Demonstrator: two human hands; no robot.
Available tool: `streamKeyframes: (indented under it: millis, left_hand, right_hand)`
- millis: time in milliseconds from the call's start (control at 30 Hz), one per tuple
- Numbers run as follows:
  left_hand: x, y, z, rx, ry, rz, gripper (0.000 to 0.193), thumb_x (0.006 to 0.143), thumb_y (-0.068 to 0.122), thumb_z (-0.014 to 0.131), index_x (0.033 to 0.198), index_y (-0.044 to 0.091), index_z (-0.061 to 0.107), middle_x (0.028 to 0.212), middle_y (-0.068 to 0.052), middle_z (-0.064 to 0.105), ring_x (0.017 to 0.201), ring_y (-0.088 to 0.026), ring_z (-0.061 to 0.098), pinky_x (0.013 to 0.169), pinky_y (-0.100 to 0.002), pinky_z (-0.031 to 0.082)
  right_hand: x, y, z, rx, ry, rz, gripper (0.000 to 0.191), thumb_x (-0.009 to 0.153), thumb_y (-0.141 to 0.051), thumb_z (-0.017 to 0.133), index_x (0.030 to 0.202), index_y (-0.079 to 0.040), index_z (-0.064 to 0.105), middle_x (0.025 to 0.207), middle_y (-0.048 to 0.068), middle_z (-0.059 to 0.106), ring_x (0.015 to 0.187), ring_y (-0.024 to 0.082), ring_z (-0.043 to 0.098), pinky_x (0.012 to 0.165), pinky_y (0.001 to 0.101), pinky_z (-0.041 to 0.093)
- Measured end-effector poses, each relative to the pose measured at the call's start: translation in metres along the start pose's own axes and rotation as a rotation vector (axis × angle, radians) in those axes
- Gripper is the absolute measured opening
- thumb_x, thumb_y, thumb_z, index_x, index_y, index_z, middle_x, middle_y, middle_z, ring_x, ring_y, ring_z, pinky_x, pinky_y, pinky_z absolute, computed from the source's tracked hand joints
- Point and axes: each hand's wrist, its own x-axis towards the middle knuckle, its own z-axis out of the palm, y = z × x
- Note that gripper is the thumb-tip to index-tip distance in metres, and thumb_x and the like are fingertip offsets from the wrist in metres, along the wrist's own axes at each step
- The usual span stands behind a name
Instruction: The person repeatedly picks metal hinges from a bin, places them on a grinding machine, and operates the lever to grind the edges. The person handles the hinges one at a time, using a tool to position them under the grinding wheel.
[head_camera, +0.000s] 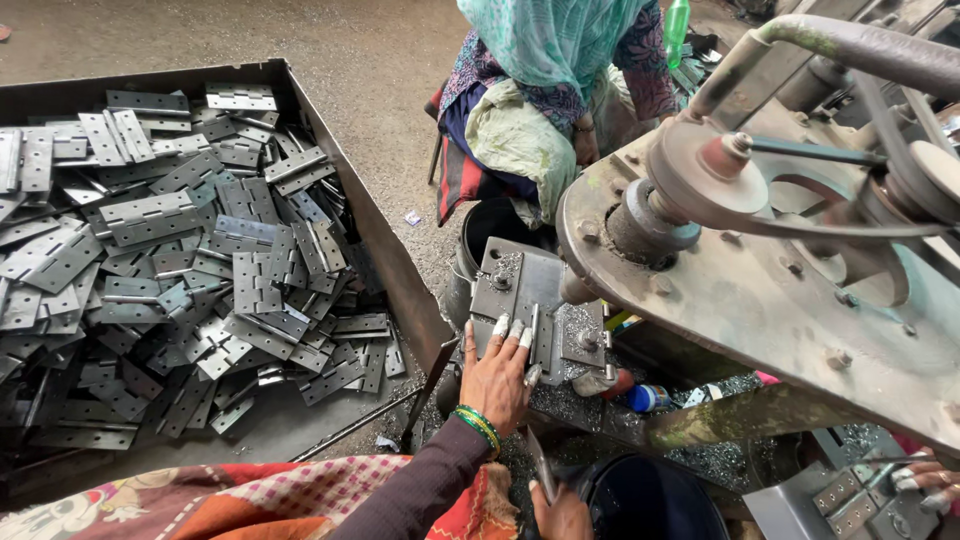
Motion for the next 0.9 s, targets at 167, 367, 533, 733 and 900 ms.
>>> streamKeyframes:
  millis: [167,367,533,733,900]
  left_hand:
    - [-0.005,0.0,-0.008,-0.055,-0.111,-0.033,0.062,0.089,0.032,0.064,0.142,0.004,0.051,0.141,-0.011,0.054,0.143,-0.031,0.038,0.121,-0.068,0.003]
    - [-0.003,-0.002,-0.017,0.005,-0.137,-0.056,0.064,0.084,0.032,0.066,0.14,0.005,0.051,0.143,-0.011,0.052,0.143,-0.031,0.037,0.119,-0.067,0.003]
    - [-0.003,0.001,-0.013,-0.022,-0.268,-0.092,0.057,0.093,0.032,0.062,0.142,0.006,0.049,0.146,-0.01,0.05,0.145,-0.032,0.035,0.121,-0.07,0.0]
    - [-0.003,0.008,0.003,0.002,-0.086,-0.033,0.056,0.095,0.034,0.062,0.143,0.007,0.05,0.15,-0.009,0.05,0.148,-0.03,0.037,0.123,-0.068,0.003]
    - [-0.005,0.009,0.001,0.058,-0.161,-0.07,0.067,0.087,0.034,0.065,0.146,0.006,0.047,0.149,-0.009,0.048,0.144,-0.03,0.036,0.12,-0.068,0.001]
  right_hand:
    - [0.004,0.003,-0.004,0.084,0.024,-0.017,0.047,0.078,-0.058,0.075,0.108,-0.023,0.079,0.092,0.02,0.076,0.099,0.037,0.076,0.092,0.0442,0.059]
    - [0.01,0.008,-0.01,0.027,-0.103,-0.127,0.043,0.085,-0.055,0.069,0.108,-0.019,0.077,0.099,0.019,0.077,0.102,0.039,0.072,0.09,0.0478,0.057]
    - [0.009,0.009,-0.007,0.019,-0.045,-0.019,0.049,0.086,-0.06,0.067,0.108,-0.018,0.077,0.097,0.022,0.077,0.098,0.04,0.074,0.087,0.0475,0.059]
    - [0.003,0.01,-0.005,0.054,0.098,-0.025,0.056,0.08,-0.065,0.067,0.102,-0.015,0.079,0.092,0.026,0.077,0.094,0.041,0.075,0.083,0.0481,0.061]
    - [0.003,0.013,-0.007,0.065,-0.014,-0.131,0.059,0.078,-0.067,0.067,0.099,-0.012,0.078,0.093,0.025,0.076,0.095,0.041,0.075,0.086,0.0473,0.06]
